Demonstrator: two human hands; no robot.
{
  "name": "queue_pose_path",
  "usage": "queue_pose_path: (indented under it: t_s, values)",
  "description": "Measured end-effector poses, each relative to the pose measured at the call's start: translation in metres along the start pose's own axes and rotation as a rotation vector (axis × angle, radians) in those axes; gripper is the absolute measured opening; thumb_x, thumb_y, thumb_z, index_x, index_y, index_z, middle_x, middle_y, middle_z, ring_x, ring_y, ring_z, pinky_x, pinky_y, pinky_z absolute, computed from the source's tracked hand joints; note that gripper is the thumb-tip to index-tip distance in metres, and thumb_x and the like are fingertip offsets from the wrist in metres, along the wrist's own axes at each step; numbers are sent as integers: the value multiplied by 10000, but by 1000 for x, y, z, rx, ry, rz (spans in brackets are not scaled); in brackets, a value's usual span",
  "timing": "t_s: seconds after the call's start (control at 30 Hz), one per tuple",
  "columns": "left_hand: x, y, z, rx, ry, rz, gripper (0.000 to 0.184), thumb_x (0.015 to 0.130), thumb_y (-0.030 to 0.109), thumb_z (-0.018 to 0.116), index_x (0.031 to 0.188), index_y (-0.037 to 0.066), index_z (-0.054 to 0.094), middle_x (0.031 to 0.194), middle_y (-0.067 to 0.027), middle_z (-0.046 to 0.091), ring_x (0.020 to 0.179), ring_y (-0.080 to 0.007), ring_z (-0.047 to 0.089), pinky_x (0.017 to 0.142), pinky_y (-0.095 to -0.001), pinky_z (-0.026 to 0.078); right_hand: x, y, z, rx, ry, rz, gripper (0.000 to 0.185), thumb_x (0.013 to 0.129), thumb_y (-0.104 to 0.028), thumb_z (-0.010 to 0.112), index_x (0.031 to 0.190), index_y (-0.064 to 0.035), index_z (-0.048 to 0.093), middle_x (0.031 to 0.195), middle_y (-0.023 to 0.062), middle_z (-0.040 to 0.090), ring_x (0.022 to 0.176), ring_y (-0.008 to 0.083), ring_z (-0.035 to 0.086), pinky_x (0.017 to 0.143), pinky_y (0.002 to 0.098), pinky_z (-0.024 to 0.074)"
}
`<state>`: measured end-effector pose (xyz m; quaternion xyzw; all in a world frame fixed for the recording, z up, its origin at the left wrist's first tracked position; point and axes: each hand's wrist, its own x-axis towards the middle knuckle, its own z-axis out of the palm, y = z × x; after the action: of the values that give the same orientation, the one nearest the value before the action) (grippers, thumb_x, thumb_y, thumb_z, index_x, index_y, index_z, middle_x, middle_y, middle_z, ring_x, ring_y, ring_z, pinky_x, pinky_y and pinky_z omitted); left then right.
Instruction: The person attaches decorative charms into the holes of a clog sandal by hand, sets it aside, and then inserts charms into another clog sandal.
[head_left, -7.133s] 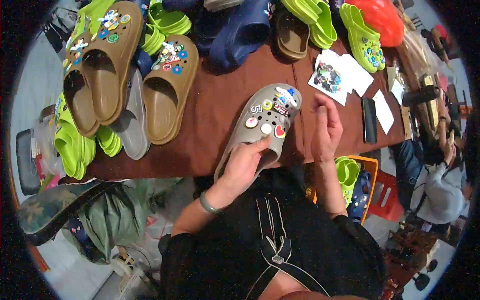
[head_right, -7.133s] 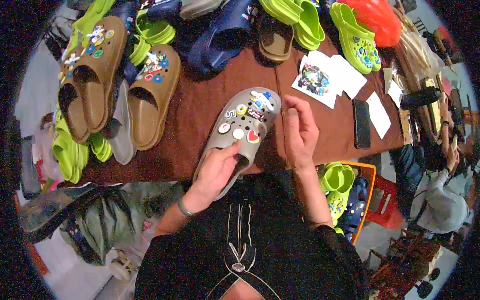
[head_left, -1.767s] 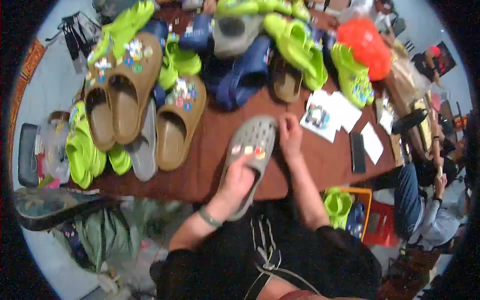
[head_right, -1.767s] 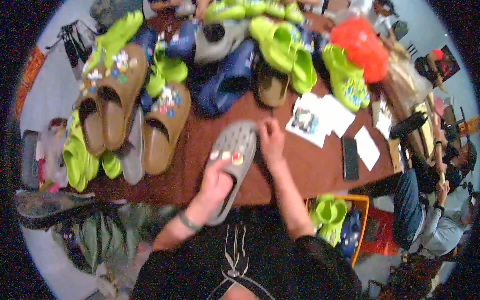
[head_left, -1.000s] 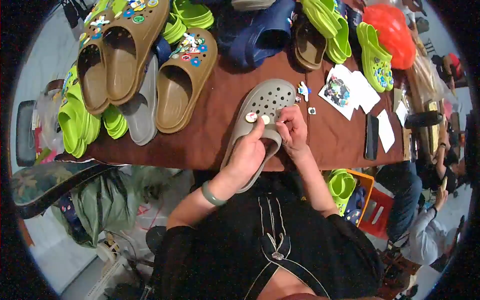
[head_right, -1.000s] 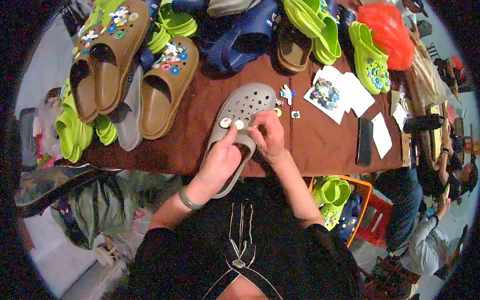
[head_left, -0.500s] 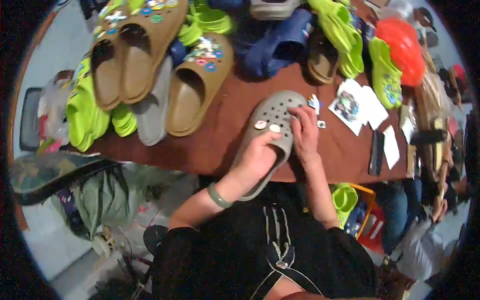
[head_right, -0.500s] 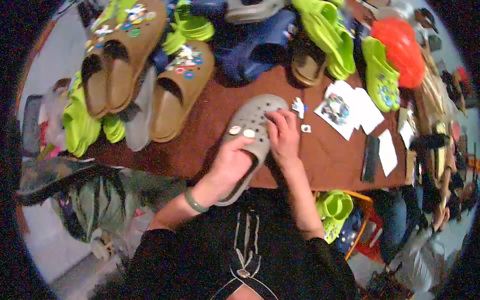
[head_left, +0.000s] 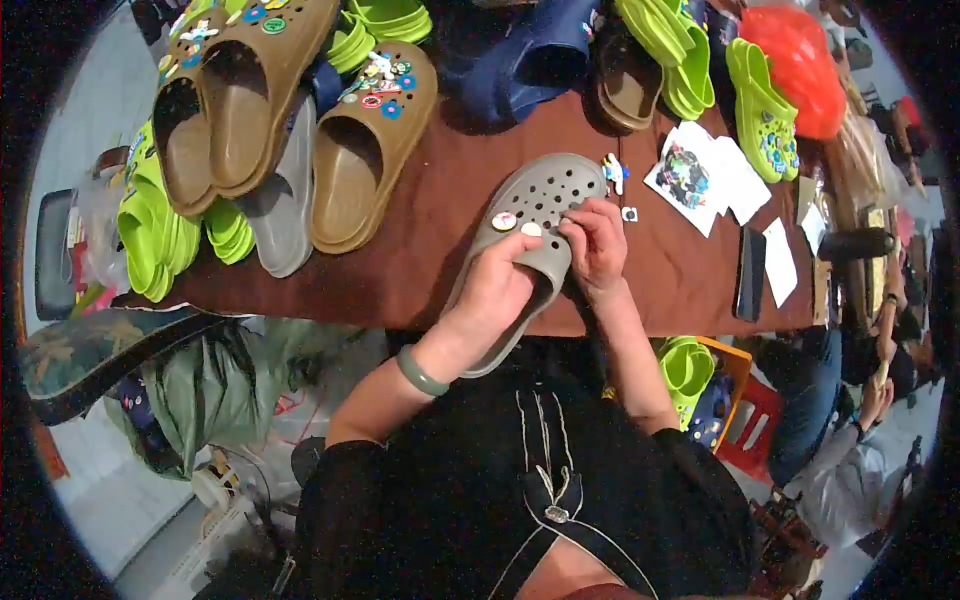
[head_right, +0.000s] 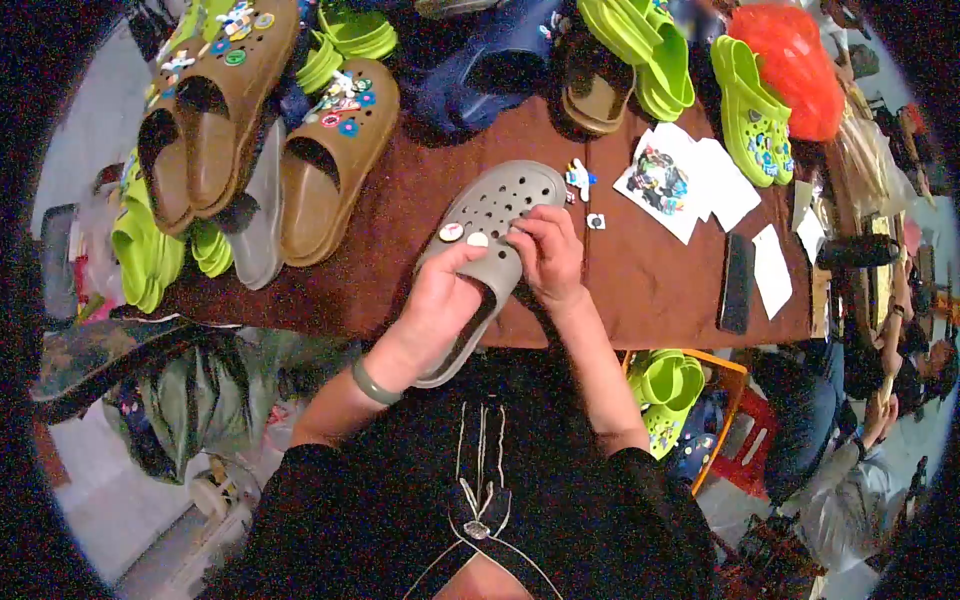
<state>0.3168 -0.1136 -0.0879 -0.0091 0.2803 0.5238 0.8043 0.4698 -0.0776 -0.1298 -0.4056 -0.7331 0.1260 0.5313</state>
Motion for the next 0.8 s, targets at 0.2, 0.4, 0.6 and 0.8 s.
queue_pose_path:
  t_s: [0.2,0.4,0.6,0.8]
  values:
    - [2,0,-11,63,-173,5,364,880,50,500,1236,-23,478,1216,-118,562,1131,-229,541,1009,-378,414,-5,-1,-5,45,90,-45,210,774,36,694,912,-32,550,883,90,560,739,207,559,654,271,475]
    - [-22,4,12,335,-176,102,394,880,110,599,1242,-12,501,1225,-86,568,1133,-181,537,976,-331,426,0,16,-24,191,176,450,57,895,-5,586,943,-12,554,882,25,553,775,81,517,695,217,447]
    - [-29,5,1,331,-164,4,246,869,81,594,1094,-17,599,1092,-68,618,975,-162,595,846,-291,471,42,-12,-38,-141,-67,129,159,782,-12,661,937,-47,657,960,77,620,978,247,536,858,344,417]
    - [-34,6,-2,443,-214,146,225,836,5,563,1058,-10,596,1036,-64,614,951,-161,599,835,-303,481,75,-32,-23,137,-751,57,302,737,-173,725,1033,-124,693,1066,59,622,1037,243,532,913,369,387]
